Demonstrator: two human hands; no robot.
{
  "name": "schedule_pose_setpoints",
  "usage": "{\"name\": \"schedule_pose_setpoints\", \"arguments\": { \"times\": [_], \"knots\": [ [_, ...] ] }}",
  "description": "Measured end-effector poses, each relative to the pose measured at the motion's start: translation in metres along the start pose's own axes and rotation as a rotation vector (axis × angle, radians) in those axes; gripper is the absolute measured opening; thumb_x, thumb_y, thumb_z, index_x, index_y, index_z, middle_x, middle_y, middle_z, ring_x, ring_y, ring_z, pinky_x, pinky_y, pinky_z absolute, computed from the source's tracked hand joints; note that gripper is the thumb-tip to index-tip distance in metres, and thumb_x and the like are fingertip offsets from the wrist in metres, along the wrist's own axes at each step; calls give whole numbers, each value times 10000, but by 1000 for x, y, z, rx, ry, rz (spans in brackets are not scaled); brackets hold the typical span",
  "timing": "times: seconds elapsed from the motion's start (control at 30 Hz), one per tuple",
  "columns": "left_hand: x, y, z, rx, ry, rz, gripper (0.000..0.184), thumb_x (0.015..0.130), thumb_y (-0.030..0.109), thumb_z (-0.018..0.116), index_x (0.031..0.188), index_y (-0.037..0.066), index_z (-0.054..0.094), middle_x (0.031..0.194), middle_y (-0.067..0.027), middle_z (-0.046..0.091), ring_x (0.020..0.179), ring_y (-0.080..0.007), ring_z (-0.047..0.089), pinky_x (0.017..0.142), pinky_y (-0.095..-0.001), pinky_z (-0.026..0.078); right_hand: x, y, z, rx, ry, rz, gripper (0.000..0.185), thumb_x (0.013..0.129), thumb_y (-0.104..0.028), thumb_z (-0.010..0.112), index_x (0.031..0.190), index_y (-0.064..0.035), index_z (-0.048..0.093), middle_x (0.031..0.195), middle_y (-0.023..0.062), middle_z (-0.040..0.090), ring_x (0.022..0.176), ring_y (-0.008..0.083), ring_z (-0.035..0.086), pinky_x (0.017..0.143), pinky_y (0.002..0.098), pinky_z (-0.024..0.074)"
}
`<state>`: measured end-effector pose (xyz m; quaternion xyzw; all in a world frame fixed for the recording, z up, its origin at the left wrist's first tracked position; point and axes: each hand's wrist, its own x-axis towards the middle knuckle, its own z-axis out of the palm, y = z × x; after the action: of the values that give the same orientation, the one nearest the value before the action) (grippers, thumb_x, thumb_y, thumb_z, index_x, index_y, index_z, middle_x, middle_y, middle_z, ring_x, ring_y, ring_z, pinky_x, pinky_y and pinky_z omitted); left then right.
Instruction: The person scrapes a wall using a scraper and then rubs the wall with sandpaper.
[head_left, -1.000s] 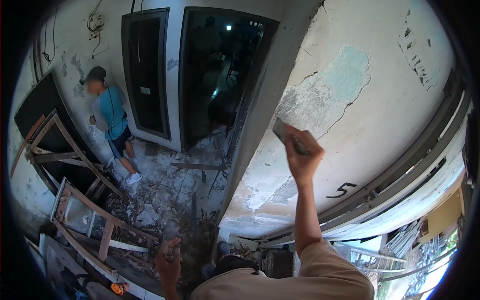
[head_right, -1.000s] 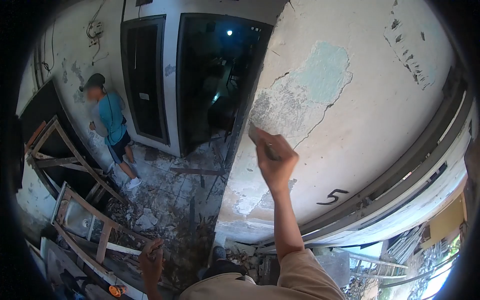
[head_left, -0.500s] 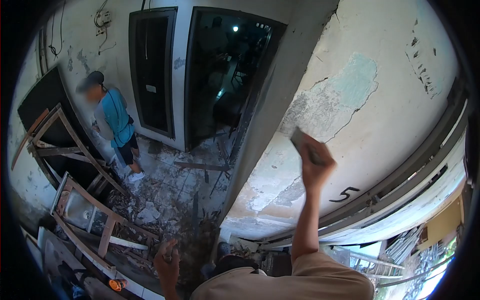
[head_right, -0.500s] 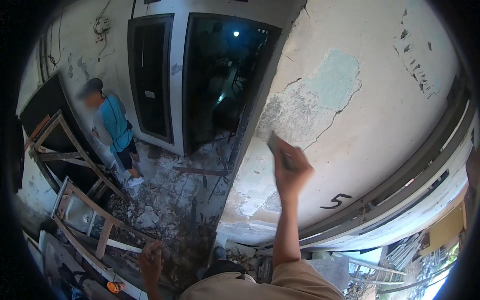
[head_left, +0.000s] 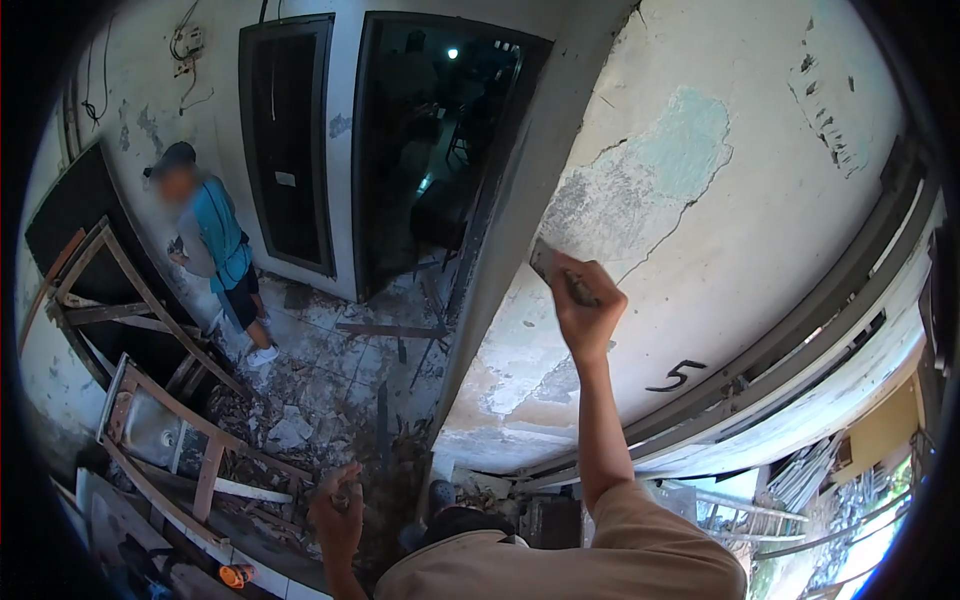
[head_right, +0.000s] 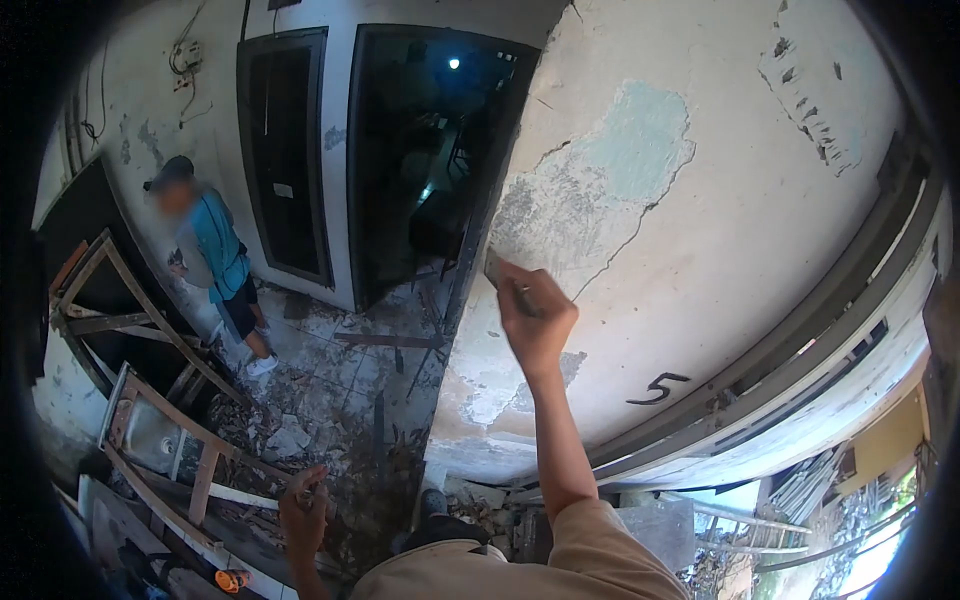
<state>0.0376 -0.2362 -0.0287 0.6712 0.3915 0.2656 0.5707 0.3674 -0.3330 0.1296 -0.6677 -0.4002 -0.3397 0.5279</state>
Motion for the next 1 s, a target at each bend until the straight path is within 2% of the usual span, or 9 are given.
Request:
{"name": "schedule_pose_setpoints", "arguments": {
  "times": [0.13,0.2,0.33,0.4,0.5,0.6,0.73,0.83,1.0],
  "knots": [
    [-3,-10,2,-47,-26,-32,276,821,-18,524,1088,-19,595,1044,-137,656,1001,-229,622,811,-310,497,-16,-13,-8,8,-134,41,170,736,51,670,897,4,694,726,83,648,660,120,602,614,229,453],
    [-4,-27,-1,78,-10,183,303,854,-8,508,1154,-7,548,1081,-104,637,772,-106,602,554,-215,481,-26,-13,-17,36,-176,70,179,734,53,670,904,4,695,725,83,647,656,124,601,613,233,453],
    [-10,-37,-14,100,8,113,313,856,-4,505,1166,-3,550,1089,-110,637,872,-124,611,579,-228,498,-37,1,-37,28,-285,192,195,742,41,671,929,-7,701,755,90,655,685,101,591,626,241,459],
    [-14,-33,-18,108,96,170,302,819,-21,520,1114,-20,585,1088,-147,643,1002,-221,617,782,-302,499,-25,3,-53,-43,-170,225,210,745,37,669,948,-7,702,770,78,659,711,85,582,637,233,464],
    [-17,-13,-21,9,124,-61,296,829,-9,514,1114,-18,591,1092,-138,646,988,-200,619,717,-284,507,-3,4,-85,-75,-17,192,232,742,24,684,972,0,697,803,81,670,732,99,603,664,232,483],
    [-13,-22,-23,80,129,10,285,839,5,511,1110,-18,595,1092,-131,649,977,-180,618,657,-271,513,8,2,-89,-152,74,181,205,739,16,689,944,7,696,850,102,690,749,125,640,686,243,499],
    [-16,-16,-17,37,89,-51,289,832,5,524,1112,-17,594,1083,-129,652,973,-185,621,667,-278,516,-6,27,-29,33,-260,137,186,741,42,659,917,-4,694,804,68,683,722,95,624,649,242,483],
    [-16,-22,-15,36,90,21,289,825,7,537,1106,-18,597,1073,-126,655,970,-192,626,685,-280,515,-6,8,-36,-123,-276,95,183,739,36,663,915,-7,688,792,73,678,729,100,636,662,238,482],
    [-20,-38,-26,170,127,142,273,829,3,539,1094,-17,599,1067,-129,654,972,-194,627,647,-274,534,6,-3,-83,-205,-46,99,211,737,74,636,921,-8,698,821,103,684,730,157,653,657,263,507]
  ]
}}
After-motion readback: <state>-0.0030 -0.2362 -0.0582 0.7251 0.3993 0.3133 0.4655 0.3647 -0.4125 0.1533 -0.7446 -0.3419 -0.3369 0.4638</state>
